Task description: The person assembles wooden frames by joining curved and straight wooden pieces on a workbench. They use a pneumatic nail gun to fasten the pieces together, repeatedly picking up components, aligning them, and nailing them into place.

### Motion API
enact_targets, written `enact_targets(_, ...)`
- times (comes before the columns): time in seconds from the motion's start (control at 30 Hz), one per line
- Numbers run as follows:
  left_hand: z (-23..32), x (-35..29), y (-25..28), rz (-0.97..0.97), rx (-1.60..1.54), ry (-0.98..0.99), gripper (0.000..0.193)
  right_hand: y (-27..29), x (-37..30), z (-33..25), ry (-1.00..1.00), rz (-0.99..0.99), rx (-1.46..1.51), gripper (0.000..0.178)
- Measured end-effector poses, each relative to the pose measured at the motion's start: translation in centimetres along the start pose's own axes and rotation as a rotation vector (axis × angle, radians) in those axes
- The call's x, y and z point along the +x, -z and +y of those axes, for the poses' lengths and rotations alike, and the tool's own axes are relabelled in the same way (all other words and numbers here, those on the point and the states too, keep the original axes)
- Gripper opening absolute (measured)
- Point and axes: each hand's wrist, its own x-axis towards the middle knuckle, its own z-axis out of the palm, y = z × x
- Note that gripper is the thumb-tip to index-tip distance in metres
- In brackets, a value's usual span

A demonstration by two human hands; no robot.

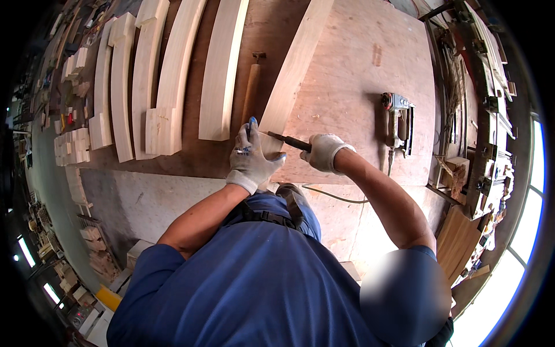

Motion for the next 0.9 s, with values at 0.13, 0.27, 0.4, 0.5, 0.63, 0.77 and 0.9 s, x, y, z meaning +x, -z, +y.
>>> enact_targets(0.13, 0.0, -0.1, -0.1, 0.016, -0.005, 0.002, 0.128, -1.2, 1.7, 2.2, 0.062, 0.001, 0.095, 0.045)
enact_targets(0.27, 0.1, 0.1, -0.1, -0.005, -0.013, -0.008, 0.127, -1.9, 2.9, 4.3, 0.016, -0.128, 0.405, 0.041)
enact_targets(0.4, -0.1, 0.3, -0.1, -0.007, 0.009, -0.061, 0.126, -1.5, 2.7, 4.8, 0.009, -0.219, 0.5, 0.037)
enact_targets(0.5, -0.1, 0.4, -0.3, 0.026, -0.001, -0.09, 0.127, -0.8, 3.7, 5.3, -0.026, -0.307, 0.508, 0.037)
enact_targets(0.63, -0.8, -0.4, 0.2, -0.048, -0.09, -0.083, 0.133, 0.8, 2.3, 3.6, -0.099, -0.454, 0.517, 0.041)
enact_targets(0.77, -2.1, -3.5, 0.3, -0.081, -0.081, -0.148, 0.135, -0.6, 1.6, 3.6, -0.106, -0.547, 0.591, 0.044)
enact_targets(0.9, -3.5, -4.4, -1.3, 0.001, 0.012, -0.229, 0.144, -1.0, 1.5, 3.6, -0.109, -0.581, 0.618, 0.041)
